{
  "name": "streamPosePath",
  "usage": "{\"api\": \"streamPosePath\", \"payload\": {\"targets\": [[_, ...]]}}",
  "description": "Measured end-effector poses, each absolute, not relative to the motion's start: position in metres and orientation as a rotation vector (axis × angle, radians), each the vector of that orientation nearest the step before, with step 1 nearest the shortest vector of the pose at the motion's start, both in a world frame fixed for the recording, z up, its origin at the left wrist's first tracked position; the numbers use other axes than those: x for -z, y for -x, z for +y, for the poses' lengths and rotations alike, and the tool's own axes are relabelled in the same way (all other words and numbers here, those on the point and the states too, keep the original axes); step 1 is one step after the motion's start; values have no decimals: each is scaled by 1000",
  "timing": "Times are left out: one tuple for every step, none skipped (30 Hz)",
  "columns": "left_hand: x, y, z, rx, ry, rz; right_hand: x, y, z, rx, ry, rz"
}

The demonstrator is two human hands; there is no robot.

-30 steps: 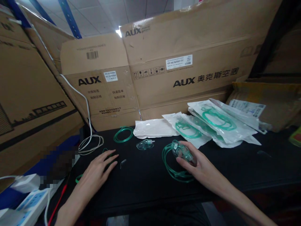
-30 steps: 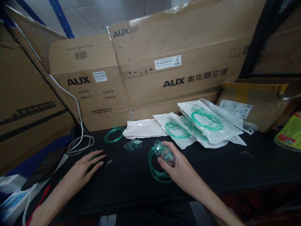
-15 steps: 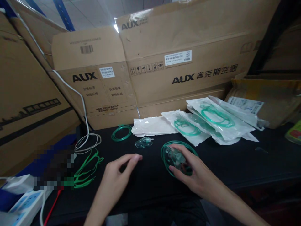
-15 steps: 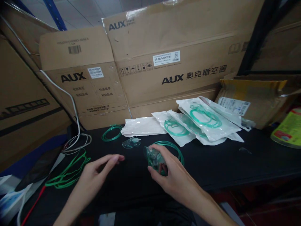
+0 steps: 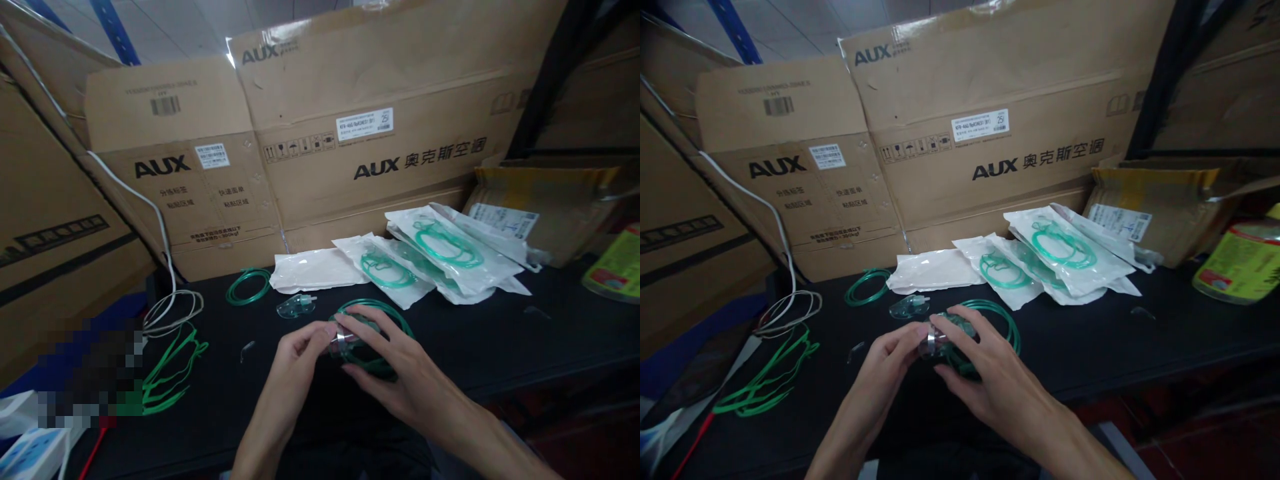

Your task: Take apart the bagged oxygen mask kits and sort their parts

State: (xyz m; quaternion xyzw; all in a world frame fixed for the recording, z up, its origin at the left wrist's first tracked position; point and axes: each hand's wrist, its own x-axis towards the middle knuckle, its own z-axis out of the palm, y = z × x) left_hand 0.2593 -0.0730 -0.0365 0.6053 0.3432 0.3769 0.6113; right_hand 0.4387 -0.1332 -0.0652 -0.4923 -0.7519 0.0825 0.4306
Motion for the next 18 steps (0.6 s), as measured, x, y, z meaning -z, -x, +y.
{"api": "streamPosePath", "payload": {"targets": [[36, -258, -73, -868, -1407, 794, 63, -438, -134, -255, 1226, -1856], [34, -257, -73, -861, -1427, 797, 61, -437, -134, -304, 1228, -1826], [33, -256, -73, -853, -1456, 795, 59, -437, -135, -354, 1235, -1782], [31, -255, -73, -842, -1489, 787, 57, -437, -135, -410, 1249, -1728], [29, -255, -74, -831, -1523, 774, 56, -436, -134, -470, 1265, -1671], [28, -254, -74, -821, -1554, 761, 55, -436, -134, -540, 1279, -1615], [26, -254, -74, -812, -1581, 748, 55, -436, -133, -620, 1286, -1563], [24, -253, -74, -804, -1604, 737, 55, -436, -132, -702, 1283, -1516], [23, -253, -74, -796, -1623, 728, 54, -436, -131, -783, 1275, -1476], [22, -252, -74, -787, -1639, 723, 54, -437, -131, -854, 1269, -1442], [21, -252, -75, -779, -1650, 722, 53, -438, -130, -915, 1268, -1414], [21, -251, -75, -773, -1656, 721, 52, -439, -130, -962, 1268, -1393], [21, -251, -75, -767, -1657, 722, 51, -440, -130, -997, 1265, -1377], [21, -251, -76, -762, -1652, 724, 49, -441, -130, -1029, 1255, -1363], [22, -252, -76, -755, -1643, 722, 47, -442, -130, -1060, 1236, -1347], [23, -253, -76, -747, -1633, 717, 45, -444, -130, -1092, 1211, -1325], [24, -253, -76, -739, -1619, 710, 44, -444, -131, -1120, 1185, -1299], [26, -254, -76, -731, -1605, 701, 42, -445, -131, -1144, 1165, -1270]]}}
